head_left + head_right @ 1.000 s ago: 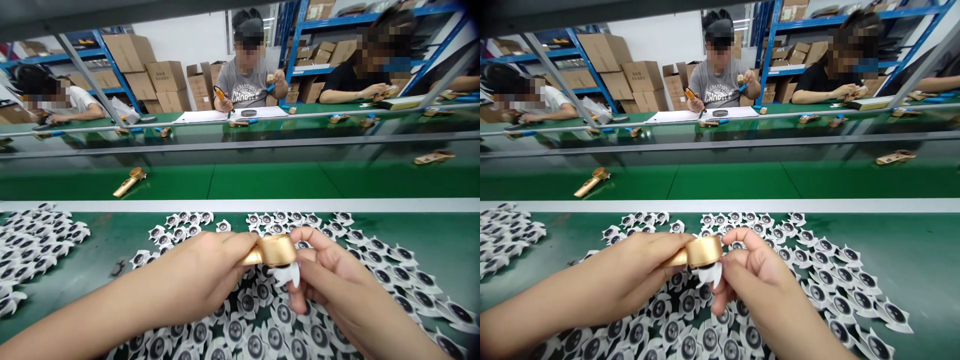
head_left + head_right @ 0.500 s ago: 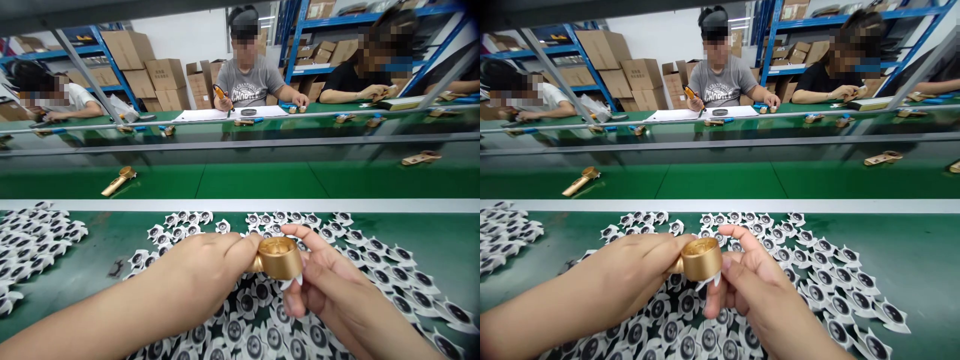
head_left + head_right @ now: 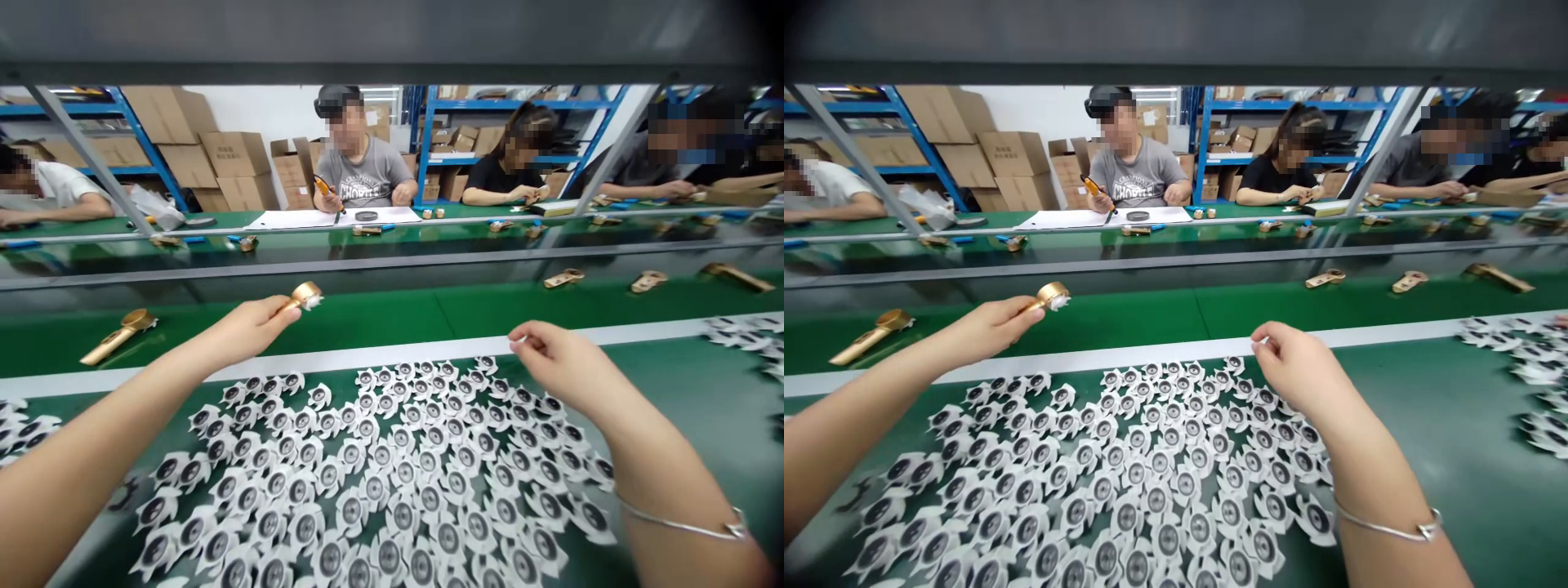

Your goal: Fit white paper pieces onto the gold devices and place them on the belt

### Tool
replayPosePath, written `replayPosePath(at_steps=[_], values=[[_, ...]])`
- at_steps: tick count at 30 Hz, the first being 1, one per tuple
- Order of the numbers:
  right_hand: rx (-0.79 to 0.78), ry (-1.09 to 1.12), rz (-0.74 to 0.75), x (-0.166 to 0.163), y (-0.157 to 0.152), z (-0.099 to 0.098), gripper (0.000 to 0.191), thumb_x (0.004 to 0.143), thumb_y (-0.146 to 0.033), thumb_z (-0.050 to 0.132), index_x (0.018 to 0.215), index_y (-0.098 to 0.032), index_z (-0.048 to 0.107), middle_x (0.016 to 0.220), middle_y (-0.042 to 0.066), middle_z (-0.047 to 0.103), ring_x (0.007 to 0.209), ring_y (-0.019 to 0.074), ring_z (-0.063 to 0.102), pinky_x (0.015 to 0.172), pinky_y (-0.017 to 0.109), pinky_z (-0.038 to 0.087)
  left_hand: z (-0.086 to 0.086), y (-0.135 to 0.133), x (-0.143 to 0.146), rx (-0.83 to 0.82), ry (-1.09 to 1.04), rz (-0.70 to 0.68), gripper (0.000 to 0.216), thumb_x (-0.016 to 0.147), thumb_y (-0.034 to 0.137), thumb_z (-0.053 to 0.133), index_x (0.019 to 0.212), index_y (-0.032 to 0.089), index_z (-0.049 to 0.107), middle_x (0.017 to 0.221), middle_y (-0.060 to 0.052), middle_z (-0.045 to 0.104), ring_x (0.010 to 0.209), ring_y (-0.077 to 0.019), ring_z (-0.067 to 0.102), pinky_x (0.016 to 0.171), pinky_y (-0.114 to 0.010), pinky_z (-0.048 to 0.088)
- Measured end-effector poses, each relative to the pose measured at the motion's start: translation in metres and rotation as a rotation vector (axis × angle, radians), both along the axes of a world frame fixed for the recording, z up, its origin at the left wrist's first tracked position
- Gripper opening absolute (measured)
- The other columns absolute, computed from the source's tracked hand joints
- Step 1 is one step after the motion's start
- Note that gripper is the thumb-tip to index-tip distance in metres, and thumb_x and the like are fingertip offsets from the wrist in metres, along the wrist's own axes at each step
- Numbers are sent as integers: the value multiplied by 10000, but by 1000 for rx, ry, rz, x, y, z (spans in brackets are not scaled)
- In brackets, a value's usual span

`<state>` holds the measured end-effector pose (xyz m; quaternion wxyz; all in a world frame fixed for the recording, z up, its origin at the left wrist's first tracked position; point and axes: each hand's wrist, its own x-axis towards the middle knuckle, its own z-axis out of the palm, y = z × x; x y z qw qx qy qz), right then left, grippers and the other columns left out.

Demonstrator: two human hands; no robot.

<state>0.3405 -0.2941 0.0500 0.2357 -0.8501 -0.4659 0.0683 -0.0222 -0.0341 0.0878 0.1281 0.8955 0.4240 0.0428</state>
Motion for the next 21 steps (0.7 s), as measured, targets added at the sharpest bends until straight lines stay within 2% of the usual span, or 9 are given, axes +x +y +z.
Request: replayPosePath(at_steps=[2, 4, 7, 9, 13, 15, 17, 19, 21], values=[[-80, -74, 19, 11, 1, -7, 212, 850, -240, 507, 914, -172, 698, 750, 66, 708, 631, 225, 632, 599, 315, 451, -18, 37, 3, 65, 45, 31, 567, 887, 589, 303, 1192, 179, 550, 1066, -102, 646, 952, -287, 600, 804, -324, 450], [-108, -96, 55, 12, 5, -15, 245, 833, -180, 495, 903, -158, 729, 829, 88, 735, 750, 254, 671, 682, 323, 481, -33, 64, 1, 74, 90, 58, 594, 840, 577, 349, 1172, 140, 577, 1134, -162, 619, 1012, -329, 591, 854, -368, 452], [-133, -138, 94, 7, 12, -25, 341, 836, -131, 454, 1025, -133, 739, 915, 110, 746, 863, 268, 691, 764, 323, 504, -44, 83, -11, 23, 153, 79, 621, 796, 606, 387, 1076, 110, 636, 1081, -206, 622, 973, -357, 609, 862, -420, 467], [-130, -160, 120, 5, 16, -31, 392, 842, -116, 435, 1107, -135, 724, 995, 116, 740, 937, 267, 687, 824, 321, 507, -44, 83, -24, -16, 160, 58, 642, 799, 623, 398, 1117, 118, 634, 1123, -198, 618, 1024, -354, 600, 922, -433, 454], [-123, -177, 168, 7, 21, -43, 373, 828, -107, 448, 1020, -177, 760, 1078, 92, 725, 1004, 276, 671, 890, 340, 498, -41, 68, -52, -68, 101, 9, 735, 817, 632, 428, 1347, 127, 498, 1401, -169, 480, 1270, -331, 469, 1109, -424, 326], [-122, -178, 171, 11, 22, -48, 344, 833, -114, 462, 956, -191, 773, 1032, 91, 737, 958, 286, 682, 854, 348, 509, -40, 57, -61, -82, 48, 13, 775, 810, 642, 457, 1378, 115, 466, 1462, -172, 417, 1335, -342, 400, 1151, -449, 266], [-117, -177, 170, 17, 21, -49, 310, 840, -111, 485, 872, -204, 779, 960, 90, 750, 886, 282, 695, 792, 343, 518, -35, 40, -64, -84, -31, 20, 772, 795, 641, 503, 1352, 108, 492, 1454, -178, 425, 1347, -356, 379, 1163, -477, 241], [-99, -176, 165, 21, 19, -49, 274, 821, -82, 540, 749, -217, 768, 853, 87, 754, 781, 262, 701, 701, 327, 520, -22, 14, -60, -76, -137, 22, 713, 792, 619, 538, 1295, 113, 537, 1410, -176, 472, 1318, -348, 413, 1154, -475, 271], [-18, -191, 145, 17, 24, -51, 234, 821, -90, 608, 682, -227, 737, 789, 75, 740, 708, 223, 690, 643, 298, 517, 0, -27, -56, -82, -253, 24, 606, 835, 590, 511, 1249, 150, 556, 1357, -143, 523, 1251, -292, 492, 1103, -415, 370]])
